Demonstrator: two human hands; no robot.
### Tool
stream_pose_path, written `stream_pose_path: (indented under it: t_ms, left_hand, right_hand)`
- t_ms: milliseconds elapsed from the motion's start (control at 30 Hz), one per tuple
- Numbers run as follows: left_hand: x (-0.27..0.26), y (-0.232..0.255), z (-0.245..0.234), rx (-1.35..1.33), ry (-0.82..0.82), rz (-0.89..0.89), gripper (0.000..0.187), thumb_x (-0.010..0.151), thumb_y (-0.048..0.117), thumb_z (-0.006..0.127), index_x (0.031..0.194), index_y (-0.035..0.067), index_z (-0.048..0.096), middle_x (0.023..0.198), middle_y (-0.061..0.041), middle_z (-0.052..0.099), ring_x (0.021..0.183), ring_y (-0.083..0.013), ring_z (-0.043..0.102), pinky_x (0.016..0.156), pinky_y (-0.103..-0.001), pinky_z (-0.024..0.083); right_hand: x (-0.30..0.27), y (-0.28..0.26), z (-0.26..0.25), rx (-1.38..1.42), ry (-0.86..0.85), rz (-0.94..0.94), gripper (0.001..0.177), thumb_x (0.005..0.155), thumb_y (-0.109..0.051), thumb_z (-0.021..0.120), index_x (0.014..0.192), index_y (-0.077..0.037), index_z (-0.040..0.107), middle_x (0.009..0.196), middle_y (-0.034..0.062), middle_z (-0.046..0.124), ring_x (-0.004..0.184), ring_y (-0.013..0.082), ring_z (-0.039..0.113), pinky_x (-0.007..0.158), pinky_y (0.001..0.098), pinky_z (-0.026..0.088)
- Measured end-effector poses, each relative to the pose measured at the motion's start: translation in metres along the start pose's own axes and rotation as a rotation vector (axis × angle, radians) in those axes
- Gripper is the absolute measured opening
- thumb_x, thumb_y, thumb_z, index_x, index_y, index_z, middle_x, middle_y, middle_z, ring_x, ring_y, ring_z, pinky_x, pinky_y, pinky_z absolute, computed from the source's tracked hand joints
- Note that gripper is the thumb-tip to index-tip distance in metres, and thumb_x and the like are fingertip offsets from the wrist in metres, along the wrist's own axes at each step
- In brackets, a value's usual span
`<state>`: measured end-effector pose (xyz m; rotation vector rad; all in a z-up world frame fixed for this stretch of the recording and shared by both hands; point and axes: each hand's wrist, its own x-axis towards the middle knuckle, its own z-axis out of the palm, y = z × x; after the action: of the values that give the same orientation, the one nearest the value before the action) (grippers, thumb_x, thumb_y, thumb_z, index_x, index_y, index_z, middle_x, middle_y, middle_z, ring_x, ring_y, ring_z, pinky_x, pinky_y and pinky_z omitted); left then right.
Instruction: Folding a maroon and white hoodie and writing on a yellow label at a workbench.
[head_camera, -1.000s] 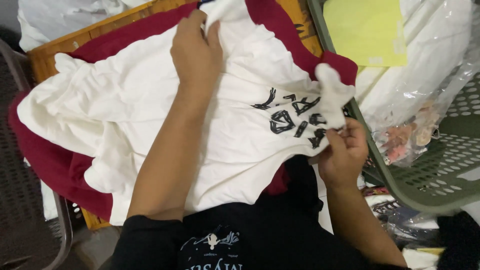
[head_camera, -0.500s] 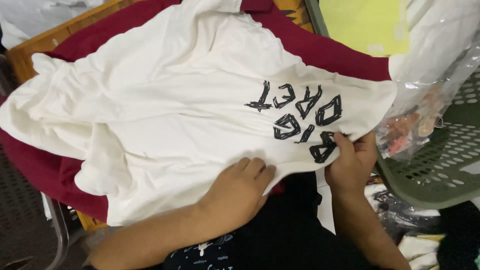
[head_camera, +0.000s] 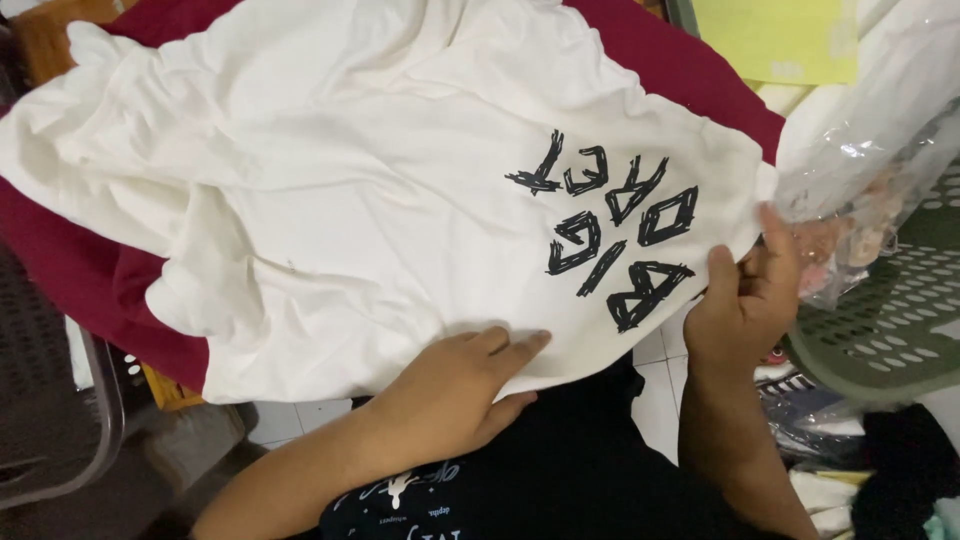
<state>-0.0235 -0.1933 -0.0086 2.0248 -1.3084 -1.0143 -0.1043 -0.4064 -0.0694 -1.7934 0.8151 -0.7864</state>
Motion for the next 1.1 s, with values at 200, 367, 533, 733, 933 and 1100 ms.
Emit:
stream_pose_path:
  t_ms: [200, 367, 533, 733, 933, 1100]
  left_hand:
    - [-0.006, 0.004, 0.003, 0.189, 0.053, -0.019, 0.046, 0.086, 0.028, 0.046, 0.125, 0.005, 0.044, 0.075, -0.012, 0.053, 0.059, -0.0288, 0.054, 0.064, -0.040, 0.045]
    - [-0.006, 0.000, 0.006, 0.109, 0.009, -0.081, 0.042, 0.086, 0.030, 0.044, 0.122, 0.010, 0.049, 0.070, -0.011, 0.051, 0.064, -0.0285, 0.053, 0.062, -0.039, 0.044]
    - [-0.017, -0.016, 0.011, 0.066, 0.139, -0.060, 0.039, 0.067, 0.014, 0.063, 0.105, 0.007, 0.056, 0.080, -0.008, 0.050, 0.075, -0.0273, 0.052, 0.071, -0.039, 0.044]
    - [-0.037, -0.025, 0.001, 0.018, 0.133, -0.240, 0.041, 0.066, 0.009, 0.057, 0.106, 0.007, 0.055, 0.090, -0.010, 0.054, 0.085, -0.0301, 0.050, 0.080, -0.039, 0.040]
    - [-0.054, -0.017, -0.015, -0.155, 0.526, -0.275, 0.017, 0.073, 0.009, 0.048, 0.088, 0.006, 0.056, 0.083, -0.006, 0.054, 0.072, -0.0203, 0.052, 0.061, -0.030, 0.043]
    - [-0.061, -0.019, -0.018, -0.248, 0.731, -0.293, 0.021, 0.075, 0.009, 0.042, 0.091, 0.003, 0.054, 0.081, -0.005, 0.060, 0.070, -0.0179, 0.055, 0.061, -0.028, 0.043]
  right_hand:
    - [-0.001, 0.011, -0.003, -0.188, 0.000, -0.182, 0.022, 0.086, 0.011, 0.051, 0.105, 0.011, 0.061, 0.074, 0.0126, 0.059, 0.048, 0.0089, 0.037, 0.040, 0.0194, 0.028]
    - [0.000, 0.009, -0.003, -0.255, -0.021, -0.016, 0.023, 0.084, 0.007, 0.054, 0.105, 0.006, 0.062, 0.054, 0.0001, 0.042, 0.043, 0.0051, 0.030, 0.036, 0.0170, 0.023]
    - [0.005, 0.011, -0.005, -0.140, 0.042, -0.154, 0.021, 0.084, 0.013, 0.054, 0.104, 0.011, 0.062, 0.058, 0.0046, 0.046, 0.045, 0.0068, 0.033, 0.038, 0.0186, 0.026]
    - [0.018, 0.005, 0.003, -0.112, 0.061, -0.300, 0.021, 0.082, 0.021, 0.055, 0.101, 0.015, 0.063, 0.059, 0.0078, 0.046, 0.044, 0.0092, 0.032, 0.038, 0.0203, 0.024]
    - [0.031, -0.003, 0.008, -0.091, 0.060, -0.210, 0.019, 0.086, 0.008, 0.060, 0.104, 0.011, 0.065, 0.070, 0.0085, 0.054, 0.057, 0.0096, 0.042, 0.049, 0.0209, 0.033]
    - [0.046, 0.010, 0.011, 0.018, 0.004, -0.390, 0.016, 0.092, 0.007, 0.059, 0.103, 0.016, 0.063, 0.073, 0.0150, 0.056, 0.057, 0.0151, 0.045, 0.049, 0.0243, 0.033]
